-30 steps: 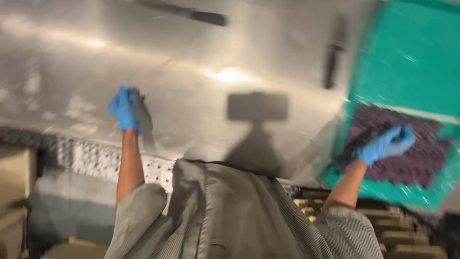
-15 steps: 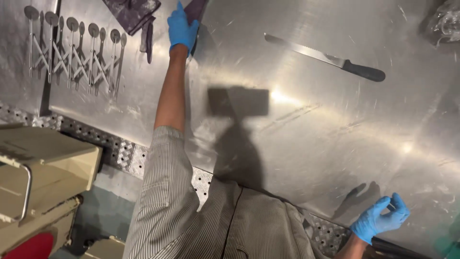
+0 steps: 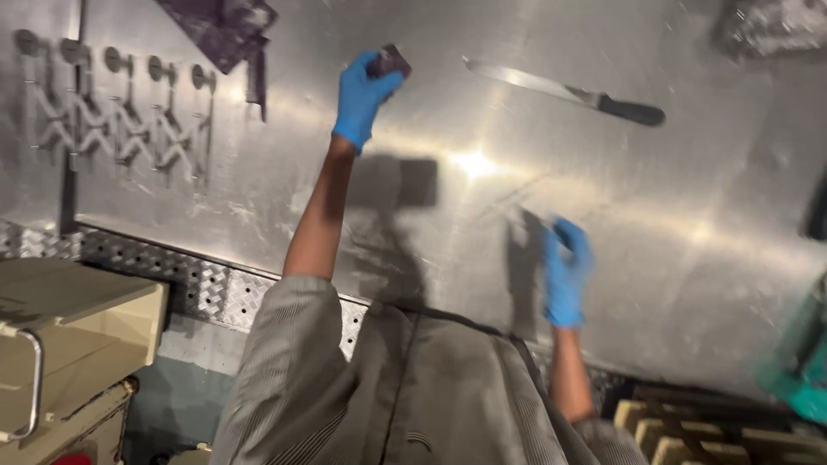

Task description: Roll triangular pieces of purple fondant into cone shapes and place them onto a tray.

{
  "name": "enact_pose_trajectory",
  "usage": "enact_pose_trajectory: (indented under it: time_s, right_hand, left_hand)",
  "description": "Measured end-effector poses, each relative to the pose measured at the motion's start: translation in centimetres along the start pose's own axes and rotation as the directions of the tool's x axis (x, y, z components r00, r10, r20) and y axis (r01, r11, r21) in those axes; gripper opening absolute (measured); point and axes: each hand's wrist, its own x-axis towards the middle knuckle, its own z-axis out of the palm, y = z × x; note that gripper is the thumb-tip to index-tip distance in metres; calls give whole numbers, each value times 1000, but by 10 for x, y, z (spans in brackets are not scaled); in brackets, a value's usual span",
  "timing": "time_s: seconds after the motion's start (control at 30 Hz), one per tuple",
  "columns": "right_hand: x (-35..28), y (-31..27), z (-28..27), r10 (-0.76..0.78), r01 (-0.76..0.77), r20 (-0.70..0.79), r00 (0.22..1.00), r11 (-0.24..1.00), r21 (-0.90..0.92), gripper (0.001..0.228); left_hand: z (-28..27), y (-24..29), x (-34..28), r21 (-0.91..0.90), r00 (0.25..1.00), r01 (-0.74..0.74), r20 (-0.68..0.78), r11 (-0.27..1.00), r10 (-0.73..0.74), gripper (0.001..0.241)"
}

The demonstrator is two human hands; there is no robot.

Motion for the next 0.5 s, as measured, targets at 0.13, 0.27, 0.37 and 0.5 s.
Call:
enact_pose_trajectory:
  time_s: [0.13, 0.27, 0.37, 0.5]
  right_hand:
    - [24, -74, 47, -11, -47, 226, 974, 967, 250, 40]
    - [32, -103, 40, -53, 16, 254, 966, 990, 143, 59]
    - [14, -62, 16, -98, 13, 299, 949, 962, 273, 47]
    - [10, -27, -15, 200, -427, 514, 834, 825, 371, 36]
  left_hand:
    - [67, 32, -120, -207, 944, 20, 327, 978, 50, 33]
    - [124, 51, -209, 198, 922, -49, 386, 979, -32, 40]
    - [148, 70, -253, 140, 895, -128, 442, 982, 54, 37]
    - [172, 55, -287, 163, 924, 46, 367, 986, -104, 33]
